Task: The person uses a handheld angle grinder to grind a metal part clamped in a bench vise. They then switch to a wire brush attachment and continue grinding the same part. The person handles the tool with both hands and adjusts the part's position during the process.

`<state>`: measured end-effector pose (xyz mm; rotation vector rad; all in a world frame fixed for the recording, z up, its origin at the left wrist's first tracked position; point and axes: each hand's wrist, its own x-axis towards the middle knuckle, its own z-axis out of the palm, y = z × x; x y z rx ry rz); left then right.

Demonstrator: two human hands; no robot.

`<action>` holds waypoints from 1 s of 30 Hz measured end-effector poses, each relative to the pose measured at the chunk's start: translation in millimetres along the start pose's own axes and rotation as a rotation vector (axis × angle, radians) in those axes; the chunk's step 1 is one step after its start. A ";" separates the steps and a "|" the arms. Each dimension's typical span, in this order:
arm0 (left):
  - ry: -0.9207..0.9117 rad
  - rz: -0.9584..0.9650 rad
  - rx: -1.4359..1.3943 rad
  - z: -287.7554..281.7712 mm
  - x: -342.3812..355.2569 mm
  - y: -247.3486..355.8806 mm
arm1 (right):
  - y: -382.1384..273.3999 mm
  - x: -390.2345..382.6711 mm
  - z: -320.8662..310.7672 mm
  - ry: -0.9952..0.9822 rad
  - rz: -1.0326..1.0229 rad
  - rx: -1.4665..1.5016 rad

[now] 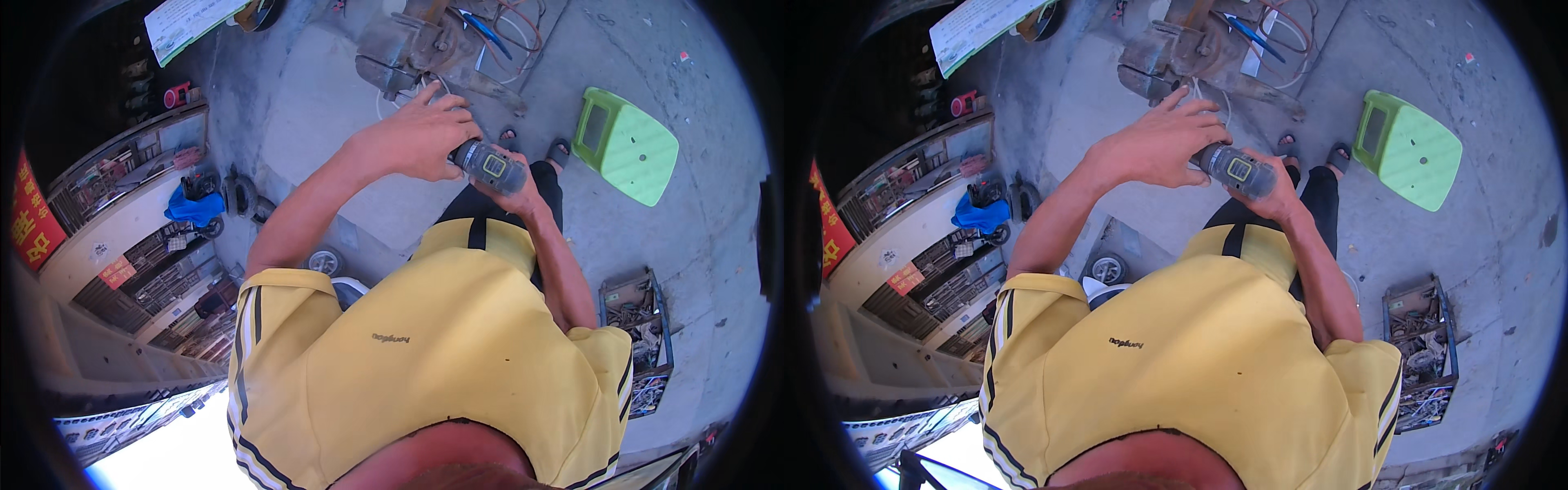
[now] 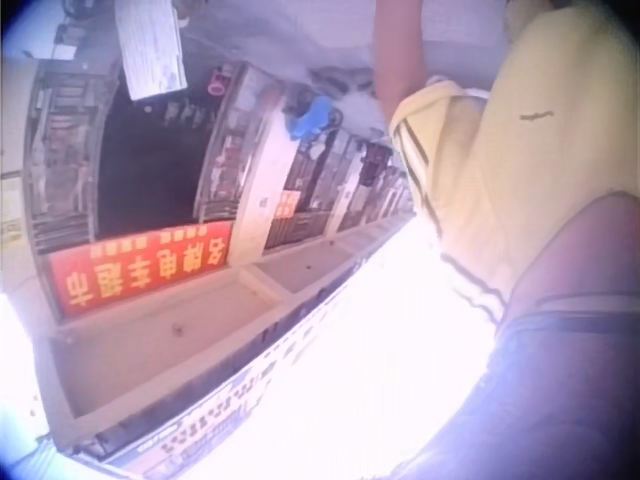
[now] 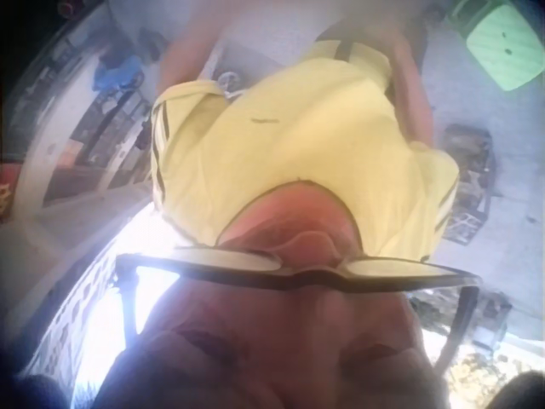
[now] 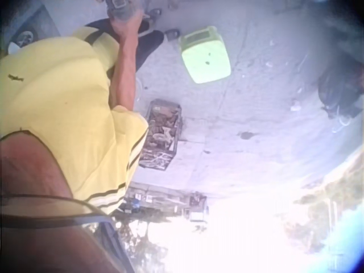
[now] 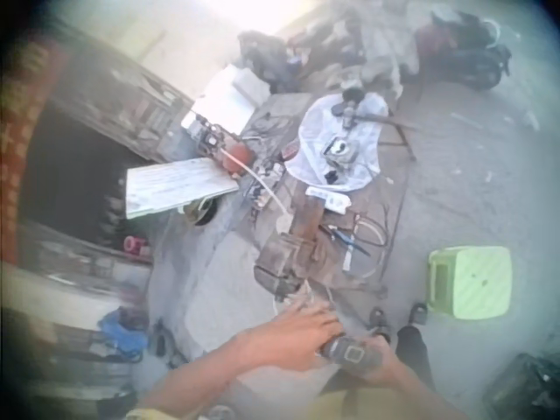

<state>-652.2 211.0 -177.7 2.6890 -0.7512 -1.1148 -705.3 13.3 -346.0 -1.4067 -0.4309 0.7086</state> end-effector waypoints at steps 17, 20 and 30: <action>0.192 0.084 0.036 50.2 -14.9 -3.8 | -0.8 -2.2 -3.0 -0.043 -0.005 -0.199; 0.265 0.058 -0.039 50.5 -13.7 -13.3 | 0.7 -0.8 -3.1 -0.056 0.060 -0.155; 0.271 -0.033 0.074 72.8 9.2 -5.0 | 2.1 -11.4 10.7 0.106 0.198 0.230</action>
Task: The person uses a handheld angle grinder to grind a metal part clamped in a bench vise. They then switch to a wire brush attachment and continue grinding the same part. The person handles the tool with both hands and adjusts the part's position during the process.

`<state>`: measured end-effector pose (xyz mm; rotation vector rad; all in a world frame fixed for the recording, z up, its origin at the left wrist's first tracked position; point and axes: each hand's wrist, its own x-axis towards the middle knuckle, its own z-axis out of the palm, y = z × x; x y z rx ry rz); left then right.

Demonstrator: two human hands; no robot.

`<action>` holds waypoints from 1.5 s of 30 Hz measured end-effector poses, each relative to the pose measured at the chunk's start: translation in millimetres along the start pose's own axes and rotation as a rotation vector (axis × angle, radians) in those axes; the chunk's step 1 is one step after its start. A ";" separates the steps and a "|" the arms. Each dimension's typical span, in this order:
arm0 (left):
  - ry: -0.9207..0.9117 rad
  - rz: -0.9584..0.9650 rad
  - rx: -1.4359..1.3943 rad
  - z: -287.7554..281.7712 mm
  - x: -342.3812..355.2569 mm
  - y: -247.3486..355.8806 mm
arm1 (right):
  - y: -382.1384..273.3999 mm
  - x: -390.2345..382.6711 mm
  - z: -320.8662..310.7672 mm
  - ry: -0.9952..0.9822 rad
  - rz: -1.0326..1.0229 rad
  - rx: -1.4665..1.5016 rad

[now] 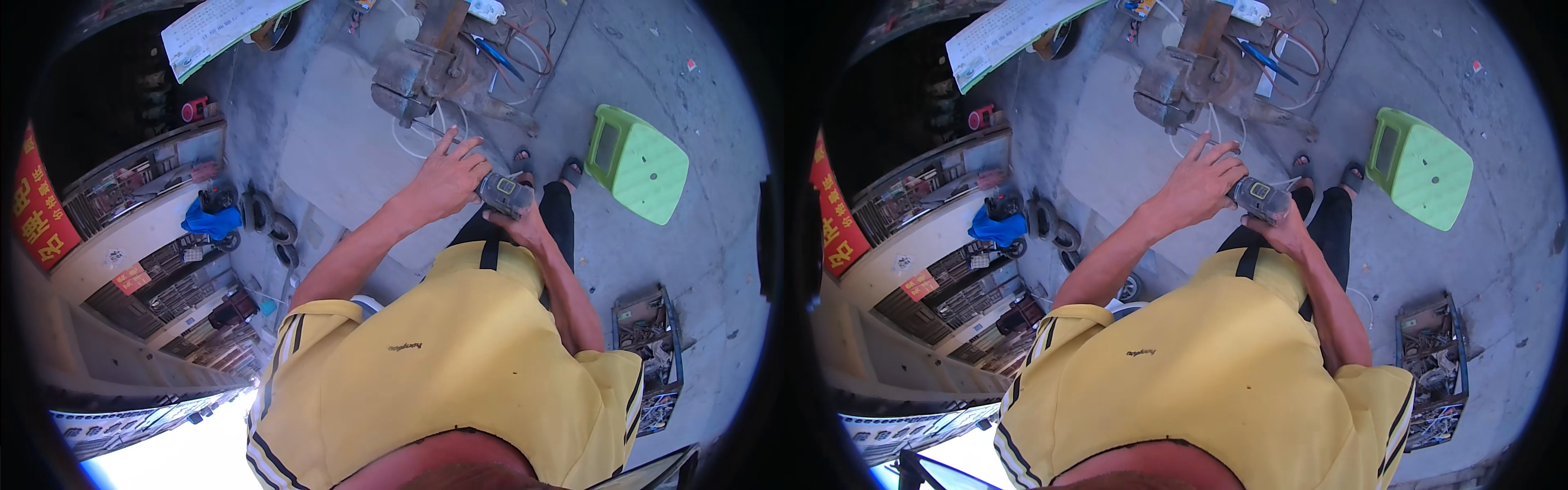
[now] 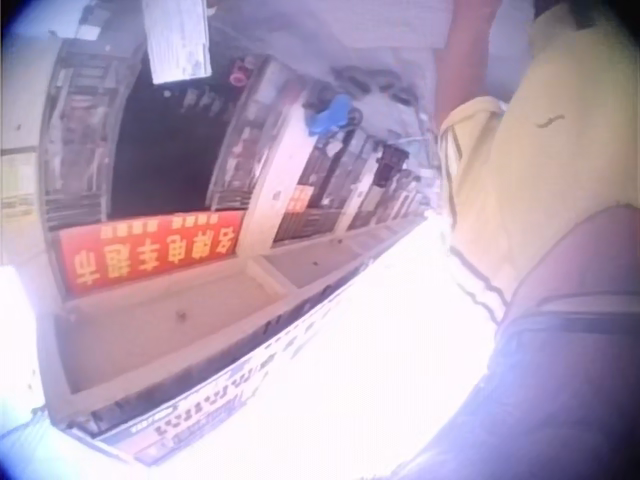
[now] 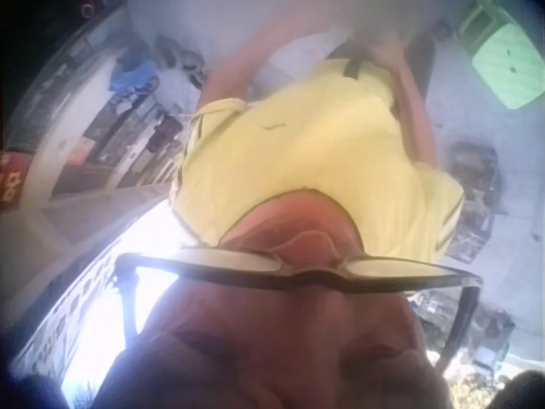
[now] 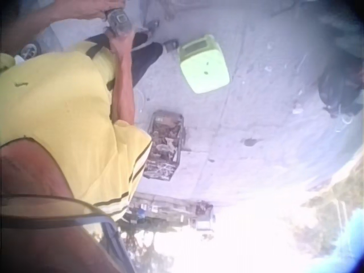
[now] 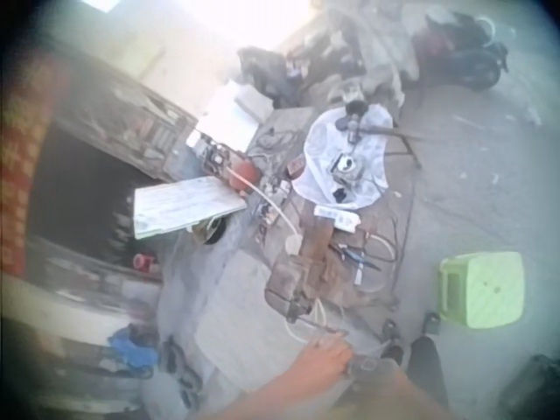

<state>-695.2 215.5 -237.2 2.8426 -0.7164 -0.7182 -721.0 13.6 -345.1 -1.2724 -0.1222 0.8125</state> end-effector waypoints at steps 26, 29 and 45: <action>0.432 -0.665 -2.092 90.1 14.0 1.6 | 24.8 56.7 32.3 0.019 0.378 0.697; 0.436 -0.632 -2.166 90.2 13.7 1.9 | 20.9 54.8 28.2 0.008 0.257 0.558; 0.503 -0.745 -1.962 100.3 18.0 -2.6 | 37.6 68.7 47.0 0.067 0.281 0.644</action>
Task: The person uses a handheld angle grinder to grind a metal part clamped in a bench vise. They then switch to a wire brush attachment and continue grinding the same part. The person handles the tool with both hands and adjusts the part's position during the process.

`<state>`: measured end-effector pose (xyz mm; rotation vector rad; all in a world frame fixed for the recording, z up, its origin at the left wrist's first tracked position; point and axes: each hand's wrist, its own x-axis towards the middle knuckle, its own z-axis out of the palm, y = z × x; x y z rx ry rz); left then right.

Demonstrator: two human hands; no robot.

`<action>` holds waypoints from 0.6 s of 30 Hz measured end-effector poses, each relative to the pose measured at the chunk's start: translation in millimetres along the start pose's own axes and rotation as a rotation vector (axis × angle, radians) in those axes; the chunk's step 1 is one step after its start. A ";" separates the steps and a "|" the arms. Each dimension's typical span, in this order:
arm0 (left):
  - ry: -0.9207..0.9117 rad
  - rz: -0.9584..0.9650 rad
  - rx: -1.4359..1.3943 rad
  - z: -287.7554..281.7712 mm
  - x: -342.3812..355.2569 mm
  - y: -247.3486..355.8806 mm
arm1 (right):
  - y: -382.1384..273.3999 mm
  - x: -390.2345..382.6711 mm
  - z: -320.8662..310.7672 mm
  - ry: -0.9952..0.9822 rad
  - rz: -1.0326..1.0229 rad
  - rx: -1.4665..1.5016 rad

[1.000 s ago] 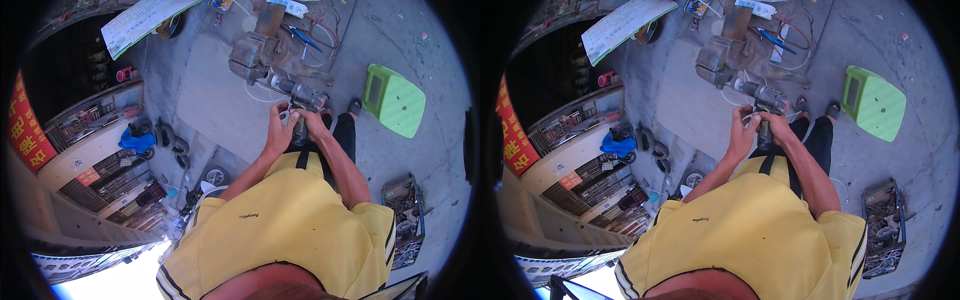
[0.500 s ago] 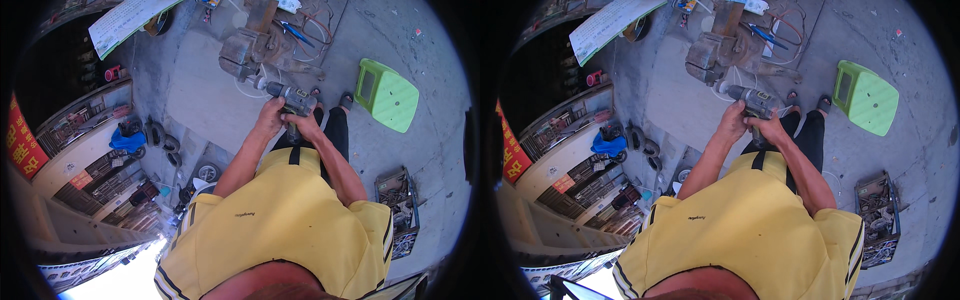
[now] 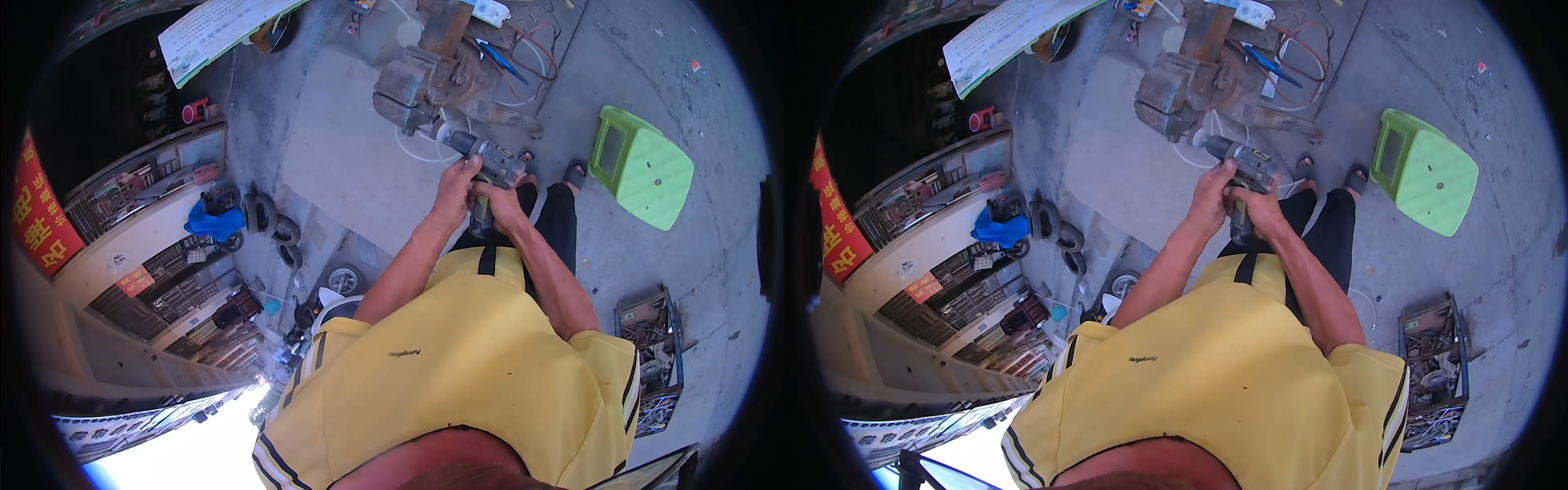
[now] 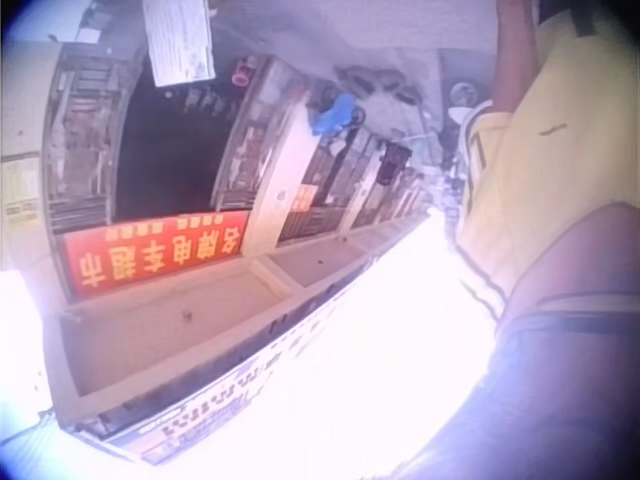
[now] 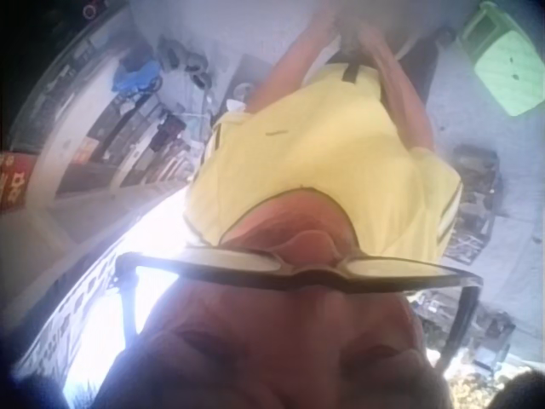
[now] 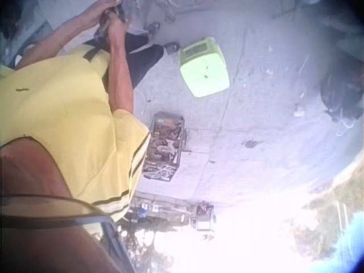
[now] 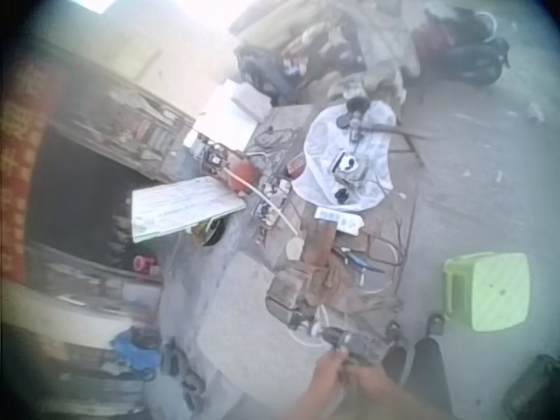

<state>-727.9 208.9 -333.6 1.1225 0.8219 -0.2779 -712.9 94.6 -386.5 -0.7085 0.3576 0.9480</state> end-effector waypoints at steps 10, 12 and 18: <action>0.169 -0.003 0.143 18.1 2.4 3.5 | 1.3 9.6 -12.4 0.058 0.196 0.097; 0.184 -0.006 0.151 18.9 3.3 2.7 | 0.4 10.4 -14.4 0.033 0.207 0.122; 0.216 -0.020 0.157 19.7 3.9 -3.4 | -10.8 4.6 -10.6 0.070 0.210 0.060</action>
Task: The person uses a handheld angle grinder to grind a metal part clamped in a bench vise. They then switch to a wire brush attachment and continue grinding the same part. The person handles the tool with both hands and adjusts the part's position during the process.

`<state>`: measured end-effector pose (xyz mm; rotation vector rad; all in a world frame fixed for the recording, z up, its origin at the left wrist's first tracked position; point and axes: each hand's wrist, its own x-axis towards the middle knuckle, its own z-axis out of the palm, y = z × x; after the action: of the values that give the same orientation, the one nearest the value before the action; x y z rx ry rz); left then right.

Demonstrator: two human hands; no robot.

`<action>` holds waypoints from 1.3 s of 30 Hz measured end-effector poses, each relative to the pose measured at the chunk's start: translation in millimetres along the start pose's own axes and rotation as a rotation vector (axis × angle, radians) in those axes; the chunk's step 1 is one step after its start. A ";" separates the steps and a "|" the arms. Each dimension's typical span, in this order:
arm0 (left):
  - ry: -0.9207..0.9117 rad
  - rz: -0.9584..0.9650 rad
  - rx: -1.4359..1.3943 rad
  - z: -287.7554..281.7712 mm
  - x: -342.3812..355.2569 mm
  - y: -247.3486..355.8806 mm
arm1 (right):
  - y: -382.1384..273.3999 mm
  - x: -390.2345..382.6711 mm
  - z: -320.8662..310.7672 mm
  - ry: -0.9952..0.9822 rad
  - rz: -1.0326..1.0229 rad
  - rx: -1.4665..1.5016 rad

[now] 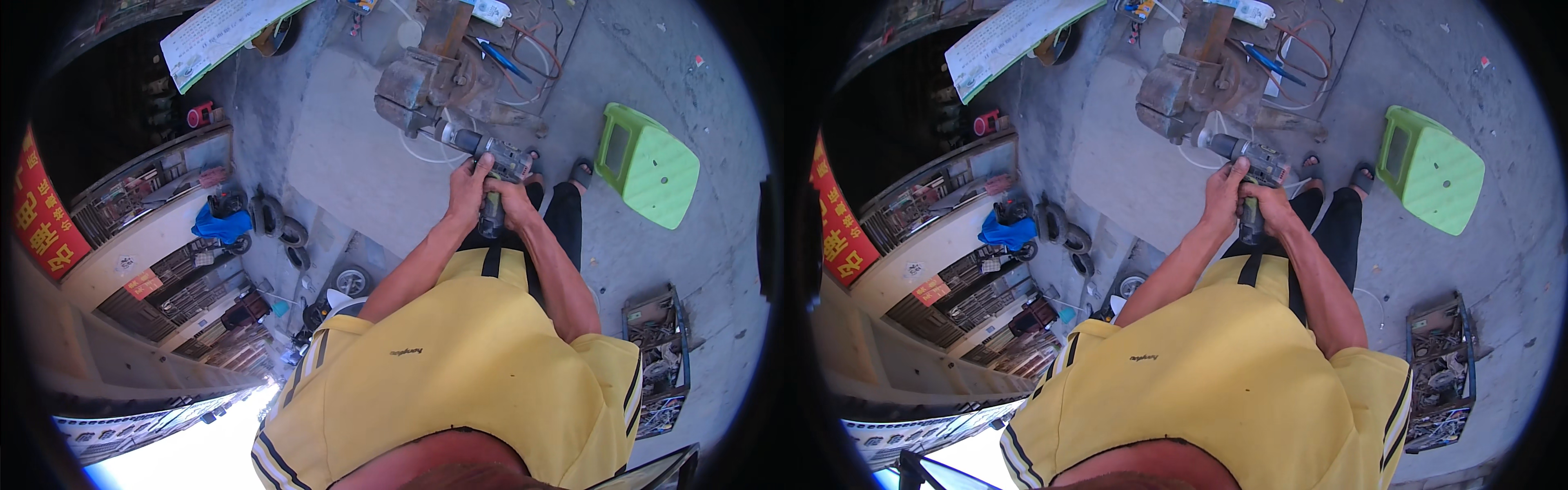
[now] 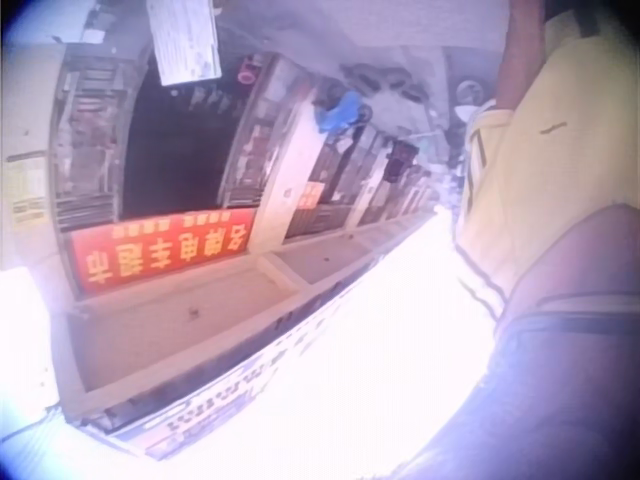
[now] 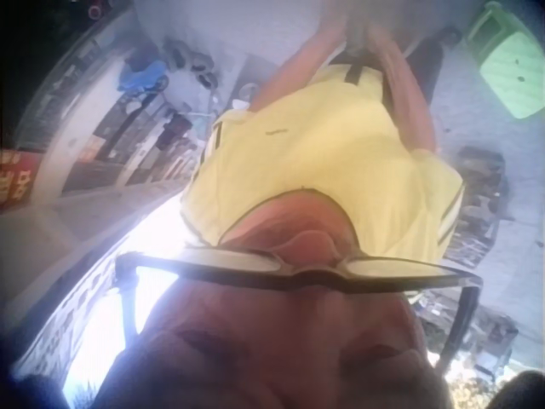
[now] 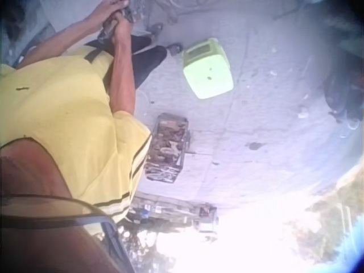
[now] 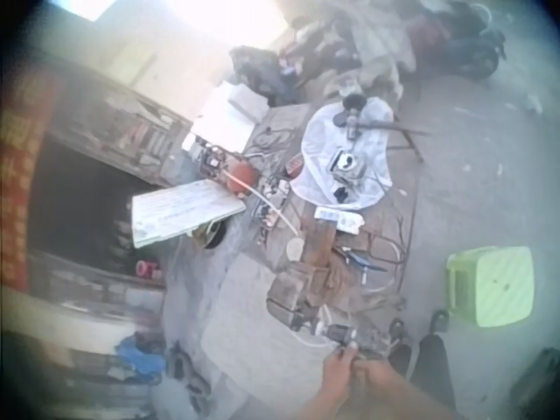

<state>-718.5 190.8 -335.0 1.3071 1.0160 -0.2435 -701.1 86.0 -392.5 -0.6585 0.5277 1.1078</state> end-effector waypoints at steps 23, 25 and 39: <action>-0.071 0.071 -0.069 0.1 -0.1 10.0 | -15.5 -1.2 9.0 -0.048 -0.152 -0.109; -0.067 0.070 -0.061 -0.1 2.3 9.3 | -11.7 2.4 7.0 -0.043 -0.162 -0.093; 0.003 0.067 -0.071 8.0 -1.4 11.9 | -9.7 -1.0 10.4 -0.006 -0.130 -0.078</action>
<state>-707.5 186.9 -326.5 1.2748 0.9730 -0.1526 -691.8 89.9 -382.5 -0.7472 0.4322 1.0113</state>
